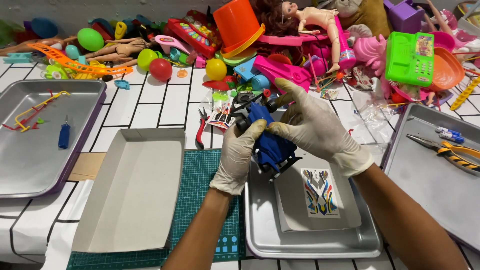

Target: Assembling a plastic model car by fitting the body shell onto the chassis and adjusting internal parts with a tool.

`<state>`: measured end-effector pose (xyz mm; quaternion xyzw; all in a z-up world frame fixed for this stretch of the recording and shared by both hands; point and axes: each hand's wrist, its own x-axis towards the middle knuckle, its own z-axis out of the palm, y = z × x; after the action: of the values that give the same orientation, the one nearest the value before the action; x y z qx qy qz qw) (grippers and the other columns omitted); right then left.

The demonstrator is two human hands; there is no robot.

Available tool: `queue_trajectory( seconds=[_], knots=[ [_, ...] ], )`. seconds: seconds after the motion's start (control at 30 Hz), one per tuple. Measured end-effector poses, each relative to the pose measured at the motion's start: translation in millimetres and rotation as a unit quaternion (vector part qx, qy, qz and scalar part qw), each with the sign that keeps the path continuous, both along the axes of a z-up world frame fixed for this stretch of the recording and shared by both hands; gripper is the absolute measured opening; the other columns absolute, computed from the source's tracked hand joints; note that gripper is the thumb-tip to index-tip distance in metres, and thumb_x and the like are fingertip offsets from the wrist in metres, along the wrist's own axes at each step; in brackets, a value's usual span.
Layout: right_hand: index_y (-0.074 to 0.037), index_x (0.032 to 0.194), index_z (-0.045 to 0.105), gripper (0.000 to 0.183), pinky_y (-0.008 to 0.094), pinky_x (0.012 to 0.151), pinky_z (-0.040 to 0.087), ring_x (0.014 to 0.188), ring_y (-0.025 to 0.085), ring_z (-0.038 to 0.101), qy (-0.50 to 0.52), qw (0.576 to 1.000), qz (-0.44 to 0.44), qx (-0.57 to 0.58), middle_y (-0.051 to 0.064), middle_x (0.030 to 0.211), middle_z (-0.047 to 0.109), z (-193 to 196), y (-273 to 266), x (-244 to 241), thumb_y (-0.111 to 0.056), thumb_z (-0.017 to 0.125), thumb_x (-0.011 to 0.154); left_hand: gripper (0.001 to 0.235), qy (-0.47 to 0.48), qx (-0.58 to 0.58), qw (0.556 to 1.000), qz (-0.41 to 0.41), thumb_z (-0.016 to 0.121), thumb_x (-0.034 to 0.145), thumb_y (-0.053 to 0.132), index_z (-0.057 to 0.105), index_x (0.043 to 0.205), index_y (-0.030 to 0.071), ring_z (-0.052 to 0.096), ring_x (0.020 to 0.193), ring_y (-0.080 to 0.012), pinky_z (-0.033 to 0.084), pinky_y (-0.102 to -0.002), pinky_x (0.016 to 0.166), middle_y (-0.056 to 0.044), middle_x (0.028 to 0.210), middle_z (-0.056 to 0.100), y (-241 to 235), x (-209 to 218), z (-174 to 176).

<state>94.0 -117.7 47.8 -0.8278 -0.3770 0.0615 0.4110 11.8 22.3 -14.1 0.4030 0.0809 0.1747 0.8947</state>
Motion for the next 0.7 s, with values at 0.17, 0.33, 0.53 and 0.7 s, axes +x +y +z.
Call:
queue_trajectory(
  seconds=[0.17,0.33,0.53,0.7],
  knots=[
    [-0.016,0.156,0.037,0.084,0.028,0.068,0.056,0.080,0.013,0.063,-0.036,0.999,0.039,0.011,0.008,0.121,0.066,-5,-7,11,-0.043,0.072,0.085,0.022,-0.004,-0.001,1.000,-0.003,0.070,0.089,0.012,0.070,0.108,0.000,0.072,0.084,-0.0236,0.063,-0.034,0.075,-0.013,0.096,0.074,0,-1,1],
    [-0.014,0.133,0.060,0.059,0.046,0.095,0.054,0.116,0.028,0.065,-0.144,0.989,0.035,-0.031,0.012,0.131,0.068,18,-28,13,-0.054,0.058,0.089,0.014,-0.001,-0.019,1.000,0.017,0.070,0.090,0.012,0.071,0.098,0.000,0.072,0.066,-0.0205,0.063,-0.030,0.060,-0.011,0.081,0.074,9,2,-1],
    [-0.013,0.109,0.080,0.018,0.037,0.089,0.060,0.096,0.027,0.075,-0.037,0.947,-0.069,-0.310,0.013,0.106,0.077,1,-26,0,-0.016,0.076,0.092,0.030,0.075,0.103,0.987,0.096,0.082,0.080,0.016,0.075,0.102,-0.003,0.065,0.080,-0.0178,0.060,-0.037,0.076,-0.011,0.081,0.070,1,-14,32],
    [-0.015,0.111,0.076,0.020,0.038,0.091,0.061,0.095,0.023,0.075,-0.162,0.879,-0.044,-0.447,0.008,0.097,0.075,-73,-41,17,-0.025,0.073,0.094,0.027,0.093,0.146,0.982,0.078,0.085,0.081,0.019,0.075,0.100,0.002,0.064,0.079,-0.0145,0.061,-0.036,0.076,-0.009,0.077,0.070,-4,-6,13]
  ],
)
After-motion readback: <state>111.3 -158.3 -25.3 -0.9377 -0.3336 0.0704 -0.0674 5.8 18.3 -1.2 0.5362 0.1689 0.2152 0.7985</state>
